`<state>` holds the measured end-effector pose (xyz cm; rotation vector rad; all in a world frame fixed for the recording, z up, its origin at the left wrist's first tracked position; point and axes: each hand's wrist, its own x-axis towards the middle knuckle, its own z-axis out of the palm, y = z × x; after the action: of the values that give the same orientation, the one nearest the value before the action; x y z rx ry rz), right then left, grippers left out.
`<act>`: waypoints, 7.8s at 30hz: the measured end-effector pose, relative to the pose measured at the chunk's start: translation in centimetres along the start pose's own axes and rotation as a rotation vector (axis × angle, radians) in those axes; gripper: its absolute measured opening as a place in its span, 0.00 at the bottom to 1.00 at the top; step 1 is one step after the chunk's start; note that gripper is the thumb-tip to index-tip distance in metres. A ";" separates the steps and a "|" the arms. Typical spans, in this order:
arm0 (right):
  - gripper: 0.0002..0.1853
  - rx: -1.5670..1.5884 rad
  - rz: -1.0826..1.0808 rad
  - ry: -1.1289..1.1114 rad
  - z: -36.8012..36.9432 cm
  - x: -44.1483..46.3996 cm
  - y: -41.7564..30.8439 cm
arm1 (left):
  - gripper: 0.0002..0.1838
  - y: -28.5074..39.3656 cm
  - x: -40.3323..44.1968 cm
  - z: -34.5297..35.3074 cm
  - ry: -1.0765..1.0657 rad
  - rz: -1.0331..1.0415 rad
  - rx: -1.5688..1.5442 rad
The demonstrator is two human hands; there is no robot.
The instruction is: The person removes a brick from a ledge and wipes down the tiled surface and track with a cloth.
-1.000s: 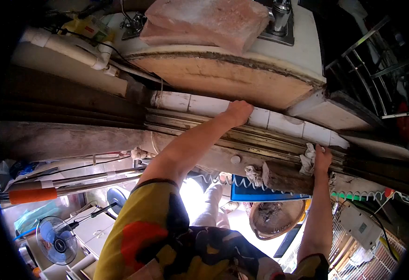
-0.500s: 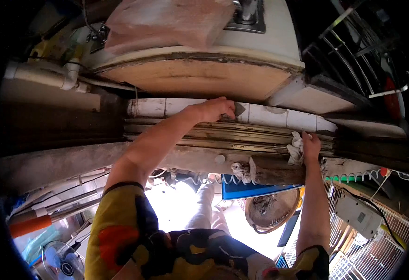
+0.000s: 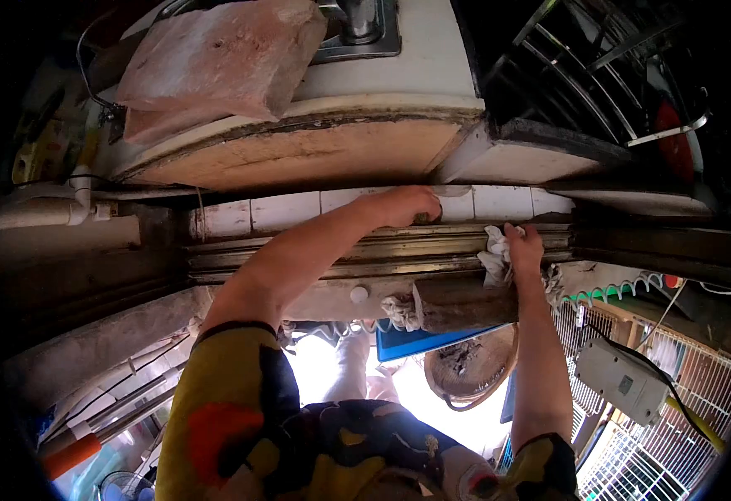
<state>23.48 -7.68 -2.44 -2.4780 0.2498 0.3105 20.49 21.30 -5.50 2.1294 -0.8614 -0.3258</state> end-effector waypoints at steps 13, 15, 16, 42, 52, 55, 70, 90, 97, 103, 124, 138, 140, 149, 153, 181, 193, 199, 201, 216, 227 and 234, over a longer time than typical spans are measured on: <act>0.33 0.099 0.072 -0.088 -0.4 0.0 -0.3 | 0.22 2.3 -7.1 -3.0 0.047 -0.480 -0.130; 0.34 0.226 0.100 -0.129 -0.6 0.3 0.1 | 0.23 3.1 -9.2 -3.2 0.213 -0.580 -0.367; 0.35 0.287 0.113 -0.152 -0.6 0.0 -0.4 | 0.23 2.3 -10.5 -2.4 0.319 -0.524 -0.446; 0.10 0.885 0.027 -0.294 -10.2 -18.6 -4.9 | 0.19 -0.8 -5.2 0.0 0.046 -0.343 -0.280; 0.11 0.897 0.163 -0.281 -11.9 -22.0 0.4 | 0.24 1.6 -11.5 -3.9 -0.153 -0.324 0.258; 0.11 0.888 0.190 -0.310 -11.9 -23.1 1.7 | 0.24 1.7 -11.2 -3.7 -0.244 -0.403 0.408; 0.10 0.799 0.143 -0.516 -7.6 -27.3 3.3 | 0.18 13.5 -12.8 1.8 0.804 -0.310 -1.582; 0.06 0.675 -0.054 0.085 -9.6 -34.0 11.6 | 0.17 35.0 -2.7 21.0 0.462 -0.394 -0.448; 0.05 0.225 -0.453 0.142 -7.9 -33.9 7.1 | 0.17 34.9 -5.5 21.2 0.594 -0.473 -0.806; 0.19 0.313 -0.517 -0.196 -5.2 -34.3 2.9 | 0.18 28.3 -13.1 17.4 0.833 -0.492 -0.802; 0.13 0.323 -0.140 -0.199 -8.2 -32.9 8.3 | 0.15 3.9 -33.7 4.2 0.628 -1.087 0.641; 0.11 0.211 -0.128 -0.195 -8.6 -33.8 8.8 | 0.14 13.0 -4.6 9.1 0.736 -0.706 0.530; 0.11 0.224 -0.139 -0.221 -8.5 -33.6 9.2 | 0.13 12.8 -5.5 9.0 0.729 -0.681 0.540; 0.13 0.189 -0.118 -0.248 -9.2 -32.3 9.9 | 0.17 12.7 -20.8 6.3 1.001 -0.788 0.600; 0.14 0.203 -0.171 -0.259 -8.0 -32.6 10.7 | 0.15 13.3 -29.7 7.7 1.453 -0.912 0.496; 0.13 0.160 -0.073 -0.168 -10.4 -35.2 13.7 | 0.16 12.7 -22.2 12.7 1.116 -0.805 0.412; 0.12 0.237 0.023 -0.126 -12.5 -36.7 15.5 | 0.17 10.8 -27.3 3.4 0.838 -1.028 0.749; 0.13 0.268 0.067 -0.125 -11.9 -37.2 15.8 | 0.15 11.5 -16.0 5.4 0.581 -0.815 0.683; 0.13 0.303 0.085 -0.113 -11.8 -37.2 15.5 | 0.13 11.2 -11.8 6.6 0.595 -0.657 0.669; 0.12 0.221 0.037 -0.083 -11.1 -35.2 10.8 | 0.15 11.5 -0.2 6.8 0.444 -0.277 0.478; 0.13 0.186 0.078 -0.072 -10.3 -34.3 7.8 | 0.20 10.5 0.5 2.0 -0.102 0.028 0.498; 0.13 0.220 0.168 -0.101 -9.3 -34.3 9.8 | 0.19 9.6 1.7 1.7 -0.016 0.137 0.421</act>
<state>-10.22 -17.41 8.90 -2.2219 0.4276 0.4523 16.43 14.83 0.76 2.4349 -1.1596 -0.0944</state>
